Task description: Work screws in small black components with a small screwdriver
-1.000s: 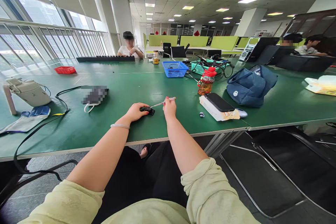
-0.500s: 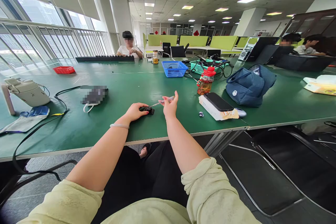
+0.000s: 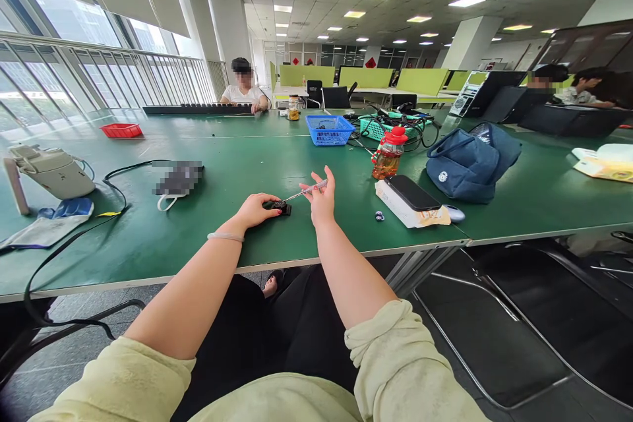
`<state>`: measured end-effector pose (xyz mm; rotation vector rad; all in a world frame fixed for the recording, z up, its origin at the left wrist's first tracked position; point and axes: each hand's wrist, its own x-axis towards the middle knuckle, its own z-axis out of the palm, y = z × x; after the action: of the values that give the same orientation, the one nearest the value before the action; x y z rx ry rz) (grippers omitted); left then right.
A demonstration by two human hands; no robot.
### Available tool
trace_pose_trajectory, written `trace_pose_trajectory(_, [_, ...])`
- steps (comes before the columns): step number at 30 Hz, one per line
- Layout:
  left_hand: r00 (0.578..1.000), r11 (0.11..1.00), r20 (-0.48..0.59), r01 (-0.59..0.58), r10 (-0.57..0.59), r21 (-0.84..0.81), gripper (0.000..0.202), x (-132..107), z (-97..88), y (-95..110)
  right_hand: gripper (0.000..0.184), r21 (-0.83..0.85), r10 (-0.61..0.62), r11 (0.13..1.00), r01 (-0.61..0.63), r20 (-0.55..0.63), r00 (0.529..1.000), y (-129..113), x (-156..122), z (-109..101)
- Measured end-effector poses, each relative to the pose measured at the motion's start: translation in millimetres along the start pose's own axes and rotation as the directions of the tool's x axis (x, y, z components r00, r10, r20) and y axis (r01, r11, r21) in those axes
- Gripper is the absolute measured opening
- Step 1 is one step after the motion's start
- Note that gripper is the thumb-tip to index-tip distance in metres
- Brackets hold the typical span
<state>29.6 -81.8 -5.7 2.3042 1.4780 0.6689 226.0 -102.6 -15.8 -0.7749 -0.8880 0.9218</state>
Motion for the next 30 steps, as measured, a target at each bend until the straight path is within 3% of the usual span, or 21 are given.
trace_pose_trajectory(12, [1.000,1.000,0.009,-0.015,0.015,0.004,0.033,-1.7,-2.2,2.2,0.051,-0.272,-0.225,0.935,0.229,0.046,0.973,7.0,2.7,-0.9])
trace_pose_trajectory(30, [1.000,1.000,-0.003,-0.031,0.031,-0.004,0.032,0.6,1.9,-1.8,0.039,-0.195,-0.166,0.968,0.160,-0.012,0.986,3.9,3.2,-3.3])
